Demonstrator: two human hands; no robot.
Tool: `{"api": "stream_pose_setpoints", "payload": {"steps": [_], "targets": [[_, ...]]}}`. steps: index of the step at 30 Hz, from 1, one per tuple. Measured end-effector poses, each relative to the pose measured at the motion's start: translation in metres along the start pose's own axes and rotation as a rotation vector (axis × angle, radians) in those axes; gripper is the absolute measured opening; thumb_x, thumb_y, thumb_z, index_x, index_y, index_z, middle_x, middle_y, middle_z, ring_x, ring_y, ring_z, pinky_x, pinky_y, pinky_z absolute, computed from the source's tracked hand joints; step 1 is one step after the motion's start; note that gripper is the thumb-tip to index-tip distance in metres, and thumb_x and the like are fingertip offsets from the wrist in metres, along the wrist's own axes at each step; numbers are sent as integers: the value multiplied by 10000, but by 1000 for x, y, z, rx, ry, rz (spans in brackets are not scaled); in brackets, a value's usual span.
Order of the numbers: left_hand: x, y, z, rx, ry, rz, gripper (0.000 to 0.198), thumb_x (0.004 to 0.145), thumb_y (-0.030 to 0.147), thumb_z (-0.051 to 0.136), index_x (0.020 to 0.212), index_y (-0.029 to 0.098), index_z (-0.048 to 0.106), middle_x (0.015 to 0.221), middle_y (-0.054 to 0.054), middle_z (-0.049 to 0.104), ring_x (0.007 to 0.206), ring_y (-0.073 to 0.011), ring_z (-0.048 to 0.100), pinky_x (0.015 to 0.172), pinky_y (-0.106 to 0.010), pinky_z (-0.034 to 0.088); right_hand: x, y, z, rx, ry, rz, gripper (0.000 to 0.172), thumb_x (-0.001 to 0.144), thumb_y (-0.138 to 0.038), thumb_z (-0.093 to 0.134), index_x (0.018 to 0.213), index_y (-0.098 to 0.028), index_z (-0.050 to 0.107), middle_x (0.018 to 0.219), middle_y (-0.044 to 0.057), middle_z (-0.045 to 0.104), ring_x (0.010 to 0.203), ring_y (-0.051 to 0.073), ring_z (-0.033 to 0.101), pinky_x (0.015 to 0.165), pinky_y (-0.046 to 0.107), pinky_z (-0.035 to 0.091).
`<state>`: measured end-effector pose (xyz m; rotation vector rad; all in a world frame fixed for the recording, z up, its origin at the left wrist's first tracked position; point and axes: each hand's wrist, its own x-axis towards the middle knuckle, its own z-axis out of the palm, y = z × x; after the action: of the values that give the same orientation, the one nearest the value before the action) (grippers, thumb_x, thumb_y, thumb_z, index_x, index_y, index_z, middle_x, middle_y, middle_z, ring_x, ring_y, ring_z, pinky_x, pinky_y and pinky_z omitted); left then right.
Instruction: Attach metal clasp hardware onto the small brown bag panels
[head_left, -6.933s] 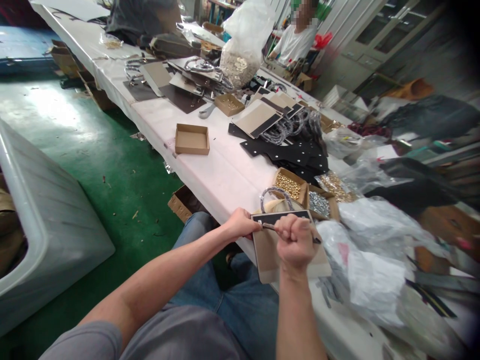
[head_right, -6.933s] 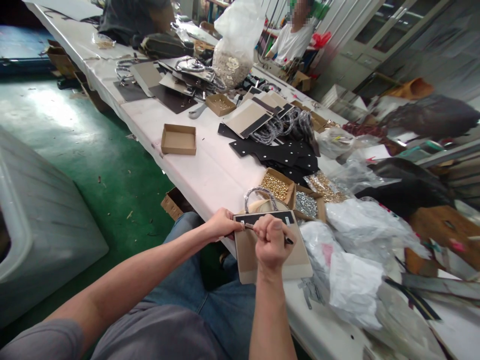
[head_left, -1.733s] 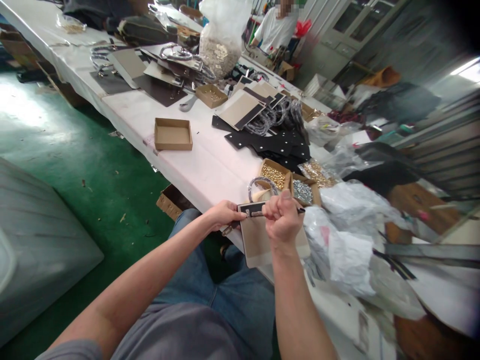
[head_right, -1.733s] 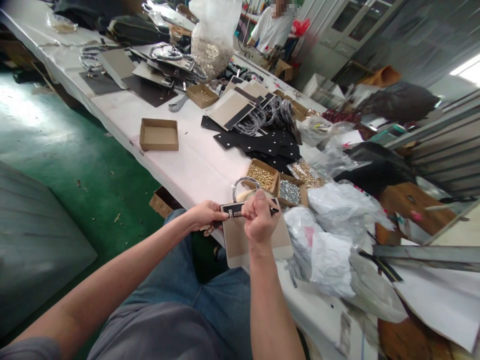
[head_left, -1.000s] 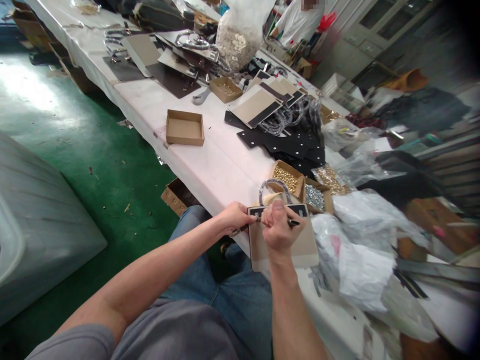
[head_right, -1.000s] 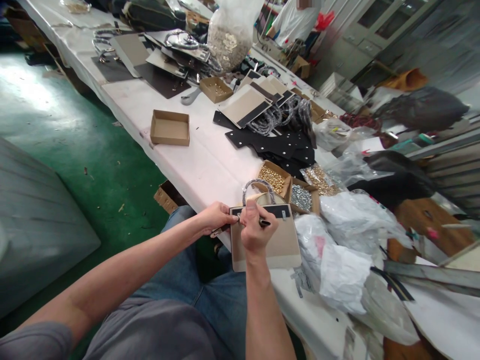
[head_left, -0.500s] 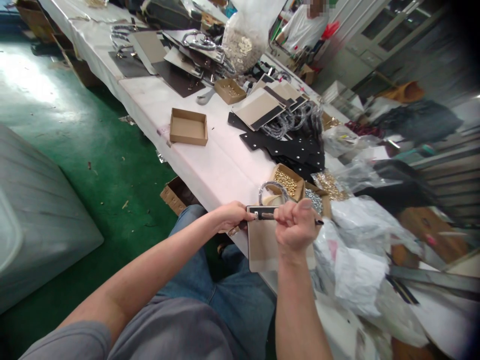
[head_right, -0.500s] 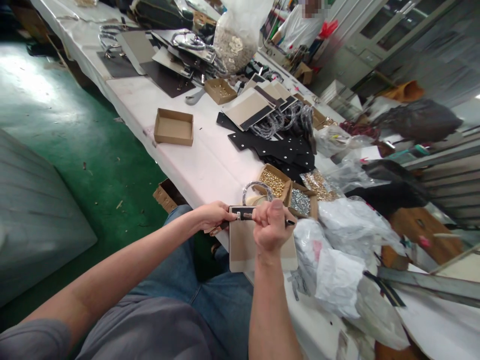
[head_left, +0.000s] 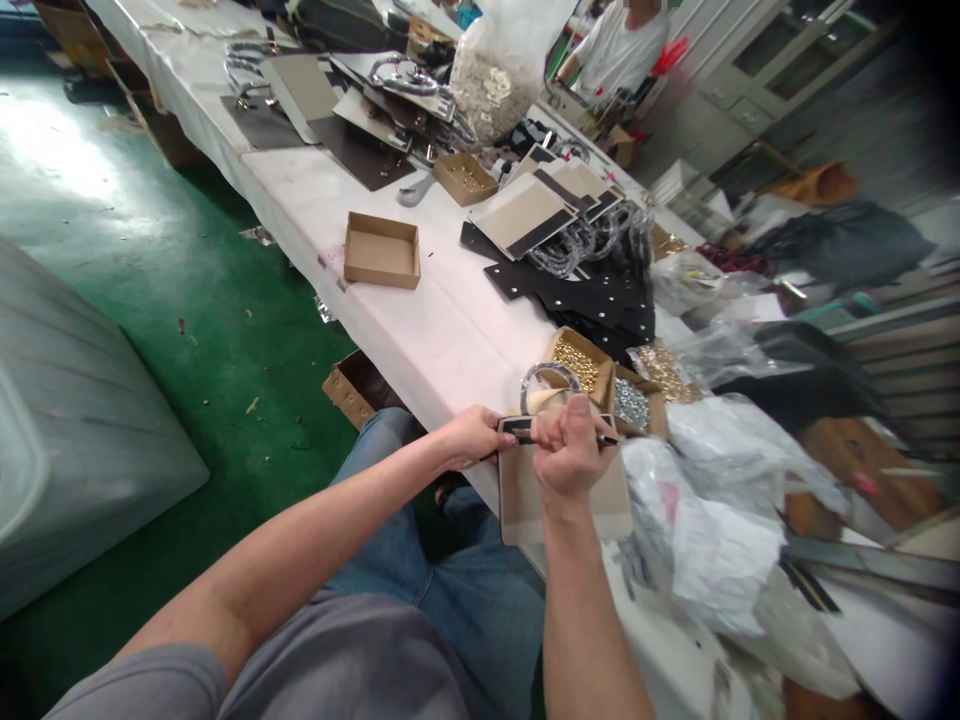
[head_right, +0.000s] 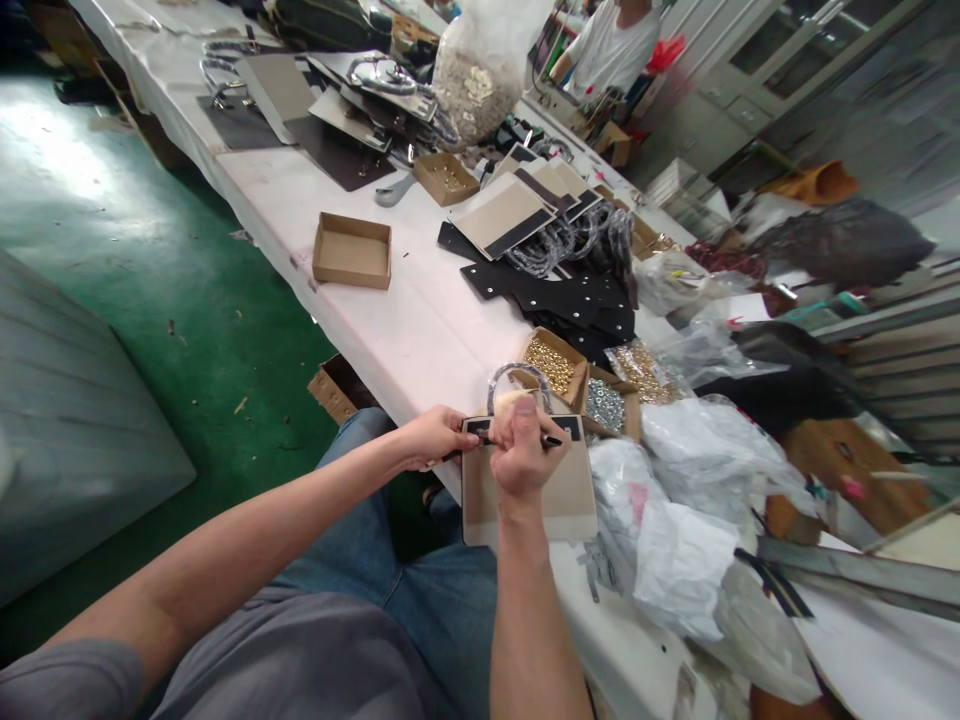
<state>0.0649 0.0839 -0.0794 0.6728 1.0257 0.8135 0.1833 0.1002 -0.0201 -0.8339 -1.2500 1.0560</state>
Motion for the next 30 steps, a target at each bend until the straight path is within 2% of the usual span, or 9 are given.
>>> {"api": "stream_pose_setpoints", "payload": {"steps": [7, 15, 18, 21, 25, 27, 30], "targets": [[3, -6, 2, -18, 23, 26, 281, 882, 31, 724, 652, 156, 623, 538, 71, 512, 470, -65, 441, 464, -176, 349, -5, 7, 0, -5, 7, -48, 669, 1100, -440, 768, 597, -218, 386, 529, -75, 295, 450, 89, 296, 477, 288, 248], [4, -4, 4, -40, 35, 14, 256, 899, 12, 692, 679, 141, 663, 531, 60, 537, 467, -74, 469, 471, -181, 385, -11, 13, -2, -72, 39, -64, 669, 1096, -478, 775, 598, -224, 407, 531, -66, 323, 457, 98, 338, 481, 295, 282], [0, 0, -1, -50, -19, -29, 248, 953, 71, 709, 721, 145, 663, 526, 52, 546, 433, -74, 457, 443, -177, 358, -5, 11, -5, -28, 21, -46, 671, 1085, -483, 790, 595, -225, 412, 542, -67, 326, 467, 99, 332, 485, 295, 282], [0, 3, -8, -143, -96, -67, 251, 1040, 165, 678, 791, 135, 675, 588, 20, 607, 453, -86, 516, 475, -181, 435, 9, 2, -16, 81, -2, 26, 699, 1079, -546, 772, 602, -234, 367, 531, -80, 286, 453, 93, 273, 465, 289, 253], [9, 3, -11, -270, -91, -119, 221, 1044, 196, 721, 844, 108, 686, 702, -33, 680, 571, -130, 646, 582, -227, 567, 17, -13, -35, 185, 35, 48, 685, 1108, -521, 698, 617, -235, 317, 517, -92, 215, 438, 90, 189, 459, 293, 224], [16, 1, -10, -296, -94, -134, 206, 1033, 219, 760, 877, 101, 695, 735, -42, 698, 605, -141, 672, 614, -243, 596, 11, -16, -36, 159, 41, 27, 683, 1118, -503, 697, 609, -232, 332, 515, -86, 229, 443, 92, 205, 469, 294, 228], [22, -3, -9, -302, -93, -138, 211, 1038, 233, 763, 892, 94, 700, 739, -45, 702, 602, -139, 666, 620, -249, 606, -1, -14, -23, 108, 20, 8, 682, 1097, -501, 755, 596, -227, 382, 514, -73, 284, 452, 93, 253, 478, 293, 230]]}}
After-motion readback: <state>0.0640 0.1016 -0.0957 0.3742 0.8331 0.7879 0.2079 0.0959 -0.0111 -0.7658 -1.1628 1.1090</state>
